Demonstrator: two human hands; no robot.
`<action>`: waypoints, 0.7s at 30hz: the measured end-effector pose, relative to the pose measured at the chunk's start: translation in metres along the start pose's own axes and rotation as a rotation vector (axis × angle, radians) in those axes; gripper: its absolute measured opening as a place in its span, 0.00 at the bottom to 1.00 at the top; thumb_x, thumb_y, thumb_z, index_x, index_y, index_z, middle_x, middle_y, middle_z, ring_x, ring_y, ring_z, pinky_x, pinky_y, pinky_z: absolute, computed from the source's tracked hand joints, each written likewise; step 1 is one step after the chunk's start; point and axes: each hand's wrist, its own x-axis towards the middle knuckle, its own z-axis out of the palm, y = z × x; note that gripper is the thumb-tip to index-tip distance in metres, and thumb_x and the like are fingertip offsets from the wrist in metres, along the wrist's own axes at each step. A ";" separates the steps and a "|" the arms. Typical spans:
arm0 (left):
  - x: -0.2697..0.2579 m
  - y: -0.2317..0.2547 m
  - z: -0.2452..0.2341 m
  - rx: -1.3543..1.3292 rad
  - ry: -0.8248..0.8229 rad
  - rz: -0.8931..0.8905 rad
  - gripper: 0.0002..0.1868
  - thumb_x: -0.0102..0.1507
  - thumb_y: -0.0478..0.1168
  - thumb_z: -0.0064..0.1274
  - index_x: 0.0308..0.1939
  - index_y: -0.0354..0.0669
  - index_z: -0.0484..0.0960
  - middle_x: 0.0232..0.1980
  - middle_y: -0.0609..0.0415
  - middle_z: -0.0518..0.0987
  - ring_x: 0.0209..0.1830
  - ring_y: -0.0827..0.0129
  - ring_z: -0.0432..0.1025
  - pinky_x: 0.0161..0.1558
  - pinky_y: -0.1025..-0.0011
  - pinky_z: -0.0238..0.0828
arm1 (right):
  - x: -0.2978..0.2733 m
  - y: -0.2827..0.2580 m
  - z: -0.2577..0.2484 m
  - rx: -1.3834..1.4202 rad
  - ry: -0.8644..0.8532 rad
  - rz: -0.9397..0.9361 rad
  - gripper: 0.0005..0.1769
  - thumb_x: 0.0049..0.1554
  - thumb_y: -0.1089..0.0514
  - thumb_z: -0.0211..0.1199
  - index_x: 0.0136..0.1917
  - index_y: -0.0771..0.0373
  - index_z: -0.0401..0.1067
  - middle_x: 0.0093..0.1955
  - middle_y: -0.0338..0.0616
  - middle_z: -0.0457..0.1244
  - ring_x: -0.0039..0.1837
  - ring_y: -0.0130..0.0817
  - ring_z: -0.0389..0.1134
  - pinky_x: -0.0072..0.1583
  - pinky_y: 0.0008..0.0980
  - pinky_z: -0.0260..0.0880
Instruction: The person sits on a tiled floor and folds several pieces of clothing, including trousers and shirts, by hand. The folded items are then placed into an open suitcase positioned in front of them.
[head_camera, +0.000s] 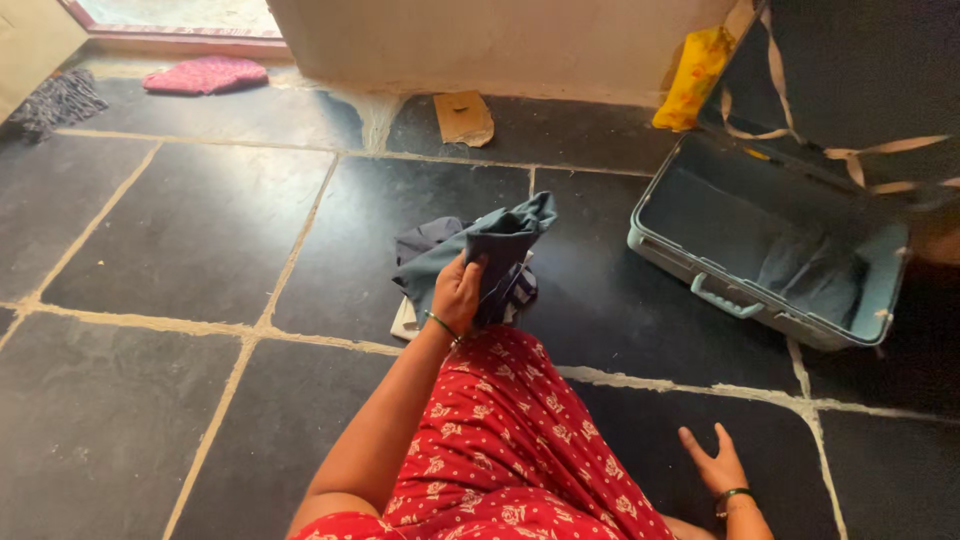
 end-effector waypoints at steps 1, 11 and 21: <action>0.000 0.015 0.008 -0.116 -0.036 -0.047 0.15 0.73 0.43 0.43 0.50 0.35 0.80 0.42 0.61 0.79 0.41 0.79 0.69 0.46 0.77 0.69 | -0.003 0.001 -0.003 0.174 0.035 -0.050 0.66 0.43 0.24 0.69 0.82 0.56 0.48 0.82 0.68 0.45 0.81 0.66 0.50 0.73 0.64 0.59; -0.147 0.107 0.126 0.227 -1.442 0.306 0.37 0.55 0.31 0.55 0.71 0.48 0.73 0.73 0.38 0.68 0.82 0.44 0.46 0.75 0.44 0.33 | -0.118 -0.093 0.010 1.614 -0.703 -0.201 0.66 0.45 0.23 0.57 0.84 0.59 0.39 0.78 0.62 0.52 0.76 0.58 0.55 0.68 0.62 0.60; -0.115 0.010 0.175 -0.081 -0.878 -0.929 0.33 0.66 0.58 0.47 0.72 0.51 0.69 0.70 0.52 0.73 0.67 0.61 0.67 0.60 0.61 0.64 | -0.158 -0.122 -0.085 1.503 -0.421 -0.657 0.62 0.49 0.34 0.66 0.84 0.64 0.40 0.75 0.58 0.55 0.73 0.46 0.58 0.66 0.45 0.61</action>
